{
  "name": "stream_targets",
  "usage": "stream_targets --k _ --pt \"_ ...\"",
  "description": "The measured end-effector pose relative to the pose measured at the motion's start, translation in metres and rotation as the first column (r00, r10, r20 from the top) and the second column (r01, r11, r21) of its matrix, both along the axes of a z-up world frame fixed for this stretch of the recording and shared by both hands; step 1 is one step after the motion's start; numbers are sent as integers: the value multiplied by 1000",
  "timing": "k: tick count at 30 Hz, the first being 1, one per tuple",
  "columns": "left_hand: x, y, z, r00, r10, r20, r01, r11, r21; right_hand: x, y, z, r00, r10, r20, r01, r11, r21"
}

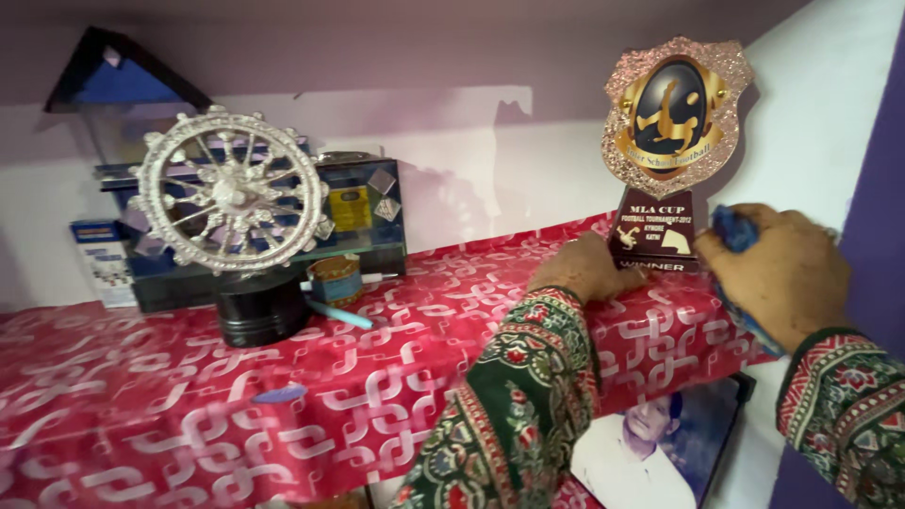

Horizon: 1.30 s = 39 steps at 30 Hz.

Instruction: The person wipes down several trophies and a decorative wheel ornament with a blue cloth, including a phone in a case.

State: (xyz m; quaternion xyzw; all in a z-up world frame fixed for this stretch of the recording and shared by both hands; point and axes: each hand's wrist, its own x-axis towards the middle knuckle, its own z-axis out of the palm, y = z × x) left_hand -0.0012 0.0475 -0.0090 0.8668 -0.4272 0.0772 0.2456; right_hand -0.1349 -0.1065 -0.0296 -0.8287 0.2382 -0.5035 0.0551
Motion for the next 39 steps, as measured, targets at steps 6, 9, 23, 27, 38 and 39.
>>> stream_targets --k 6,9,23,27,38,39 --pt "-34 84 20 967 255 21 -255 956 143 -6 1 -17 918 142 370 -12 943 -333" --pt "-45 126 26 949 302 90 -313 935 169 -11 18 -11 881 249 402 -35 882 -470" --pt "-47 268 13 875 407 263 -452 880 143 69 190 40 551 485 -679 -530 832 164" --pt "-47 292 4 910 287 298 -312 950 36 104 174 29 564 500 -658 -633 773 45" --pt "-49 294 -10 916 278 288 -250 960 -130 212 191 32 524 465 -714 -650 760 19" --pt "-49 294 -10 921 272 278 -243 961 -135 215 196 34 533 456 -713 -644 765 9"
